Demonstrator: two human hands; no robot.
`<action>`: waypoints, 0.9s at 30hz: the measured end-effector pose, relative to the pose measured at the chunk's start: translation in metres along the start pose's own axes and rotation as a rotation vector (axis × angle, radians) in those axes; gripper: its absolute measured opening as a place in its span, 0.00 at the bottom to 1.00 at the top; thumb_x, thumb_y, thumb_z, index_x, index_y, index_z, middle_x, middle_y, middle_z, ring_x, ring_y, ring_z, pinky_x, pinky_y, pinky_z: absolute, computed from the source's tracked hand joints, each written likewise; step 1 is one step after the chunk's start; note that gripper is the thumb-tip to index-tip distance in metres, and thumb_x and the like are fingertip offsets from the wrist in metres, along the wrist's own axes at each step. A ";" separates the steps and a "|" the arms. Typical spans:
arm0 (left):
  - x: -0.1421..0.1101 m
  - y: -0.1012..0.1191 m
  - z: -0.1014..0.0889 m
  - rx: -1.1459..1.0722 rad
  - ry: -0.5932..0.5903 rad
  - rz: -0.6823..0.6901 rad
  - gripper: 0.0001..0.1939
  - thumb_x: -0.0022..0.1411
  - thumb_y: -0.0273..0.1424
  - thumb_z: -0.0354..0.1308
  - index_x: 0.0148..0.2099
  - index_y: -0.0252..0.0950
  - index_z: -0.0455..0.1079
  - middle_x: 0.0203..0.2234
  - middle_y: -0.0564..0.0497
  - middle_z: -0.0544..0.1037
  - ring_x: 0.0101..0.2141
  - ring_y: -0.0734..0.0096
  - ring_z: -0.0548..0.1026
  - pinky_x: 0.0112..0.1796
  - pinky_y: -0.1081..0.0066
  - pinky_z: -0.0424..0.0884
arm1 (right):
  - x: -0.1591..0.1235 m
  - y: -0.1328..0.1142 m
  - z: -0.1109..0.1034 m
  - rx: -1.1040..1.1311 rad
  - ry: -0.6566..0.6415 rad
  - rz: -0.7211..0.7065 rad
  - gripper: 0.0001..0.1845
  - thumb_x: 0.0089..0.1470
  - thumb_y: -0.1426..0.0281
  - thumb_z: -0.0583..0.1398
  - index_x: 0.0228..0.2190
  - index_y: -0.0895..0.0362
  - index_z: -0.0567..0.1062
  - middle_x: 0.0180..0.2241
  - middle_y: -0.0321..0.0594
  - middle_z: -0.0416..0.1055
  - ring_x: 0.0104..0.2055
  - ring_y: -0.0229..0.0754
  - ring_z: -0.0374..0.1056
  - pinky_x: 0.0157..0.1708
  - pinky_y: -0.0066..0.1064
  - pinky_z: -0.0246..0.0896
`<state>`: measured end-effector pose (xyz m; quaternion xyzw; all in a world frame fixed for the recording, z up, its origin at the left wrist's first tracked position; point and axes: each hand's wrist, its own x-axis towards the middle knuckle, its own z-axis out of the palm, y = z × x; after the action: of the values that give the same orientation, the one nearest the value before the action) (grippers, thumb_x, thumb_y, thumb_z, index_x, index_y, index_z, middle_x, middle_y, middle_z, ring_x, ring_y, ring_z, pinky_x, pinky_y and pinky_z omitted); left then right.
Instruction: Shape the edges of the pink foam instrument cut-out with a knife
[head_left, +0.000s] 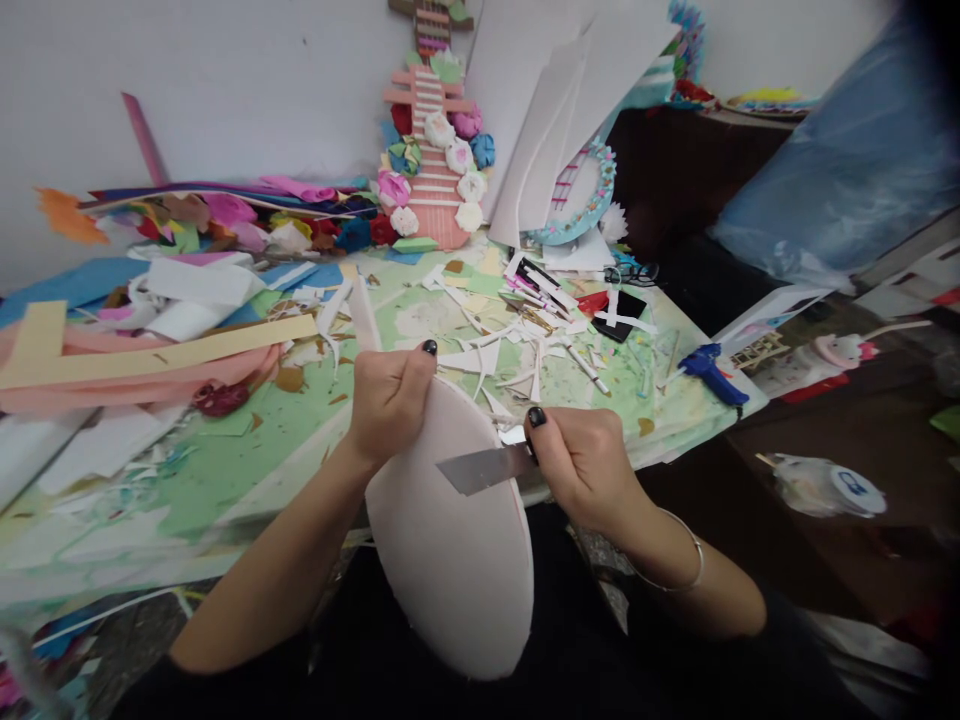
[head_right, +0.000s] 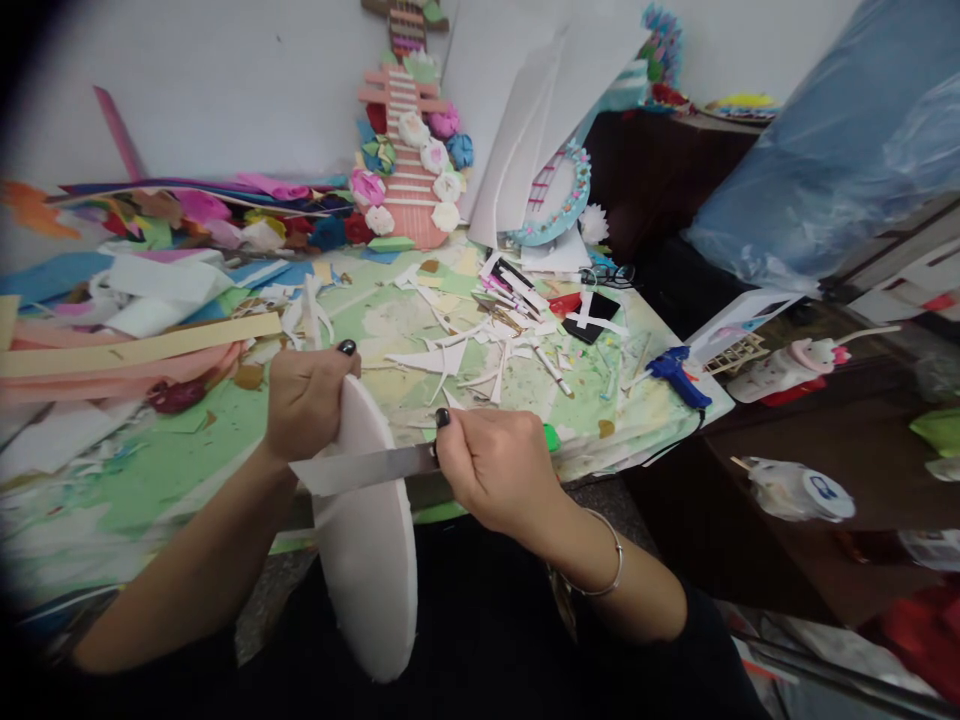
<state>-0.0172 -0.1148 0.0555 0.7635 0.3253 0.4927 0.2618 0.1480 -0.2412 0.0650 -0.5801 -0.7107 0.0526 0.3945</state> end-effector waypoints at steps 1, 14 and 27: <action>0.000 -0.001 0.000 0.000 -0.004 0.002 0.24 0.62 0.34 0.48 0.15 0.37 0.46 0.12 0.57 0.47 0.16 0.79 0.48 0.20 0.69 0.47 | -0.001 0.002 0.001 -0.001 0.007 0.004 0.20 0.61 0.72 0.49 0.18 0.56 0.53 0.16 0.29 0.47 0.18 0.30 0.44 0.21 0.30 0.39; 0.001 0.001 0.002 0.117 -0.008 0.096 0.25 0.62 0.33 0.47 0.15 0.37 0.46 0.11 0.57 0.48 0.14 0.80 0.50 0.19 0.71 0.47 | -0.002 -0.003 0.000 -0.015 -0.010 0.010 0.20 0.62 0.71 0.48 0.18 0.56 0.54 0.17 0.30 0.50 0.19 0.30 0.46 0.22 0.29 0.39; 0.000 -0.001 0.000 0.037 -0.002 0.110 0.25 0.64 0.33 0.48 0.15 0.36 0.48 0.11 0.57 0.50 0.15 0.80 0.50 0.19 0.69 0.47 | 0.006 -0.014 -0.003 0.001 -0.029 -0.038 0.21 0.62 0.70 0.48 0.18 0.55 0.52 0.16 0.29 0.48 0.18 0.30 0.45 0.22 0.30 0.39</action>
<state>-0.0177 -0.1136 0.0549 0.7855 0.2918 0.4992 0.2205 0.1386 -0.2416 0.0776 -0.5656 -0.7270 0.0538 0.3855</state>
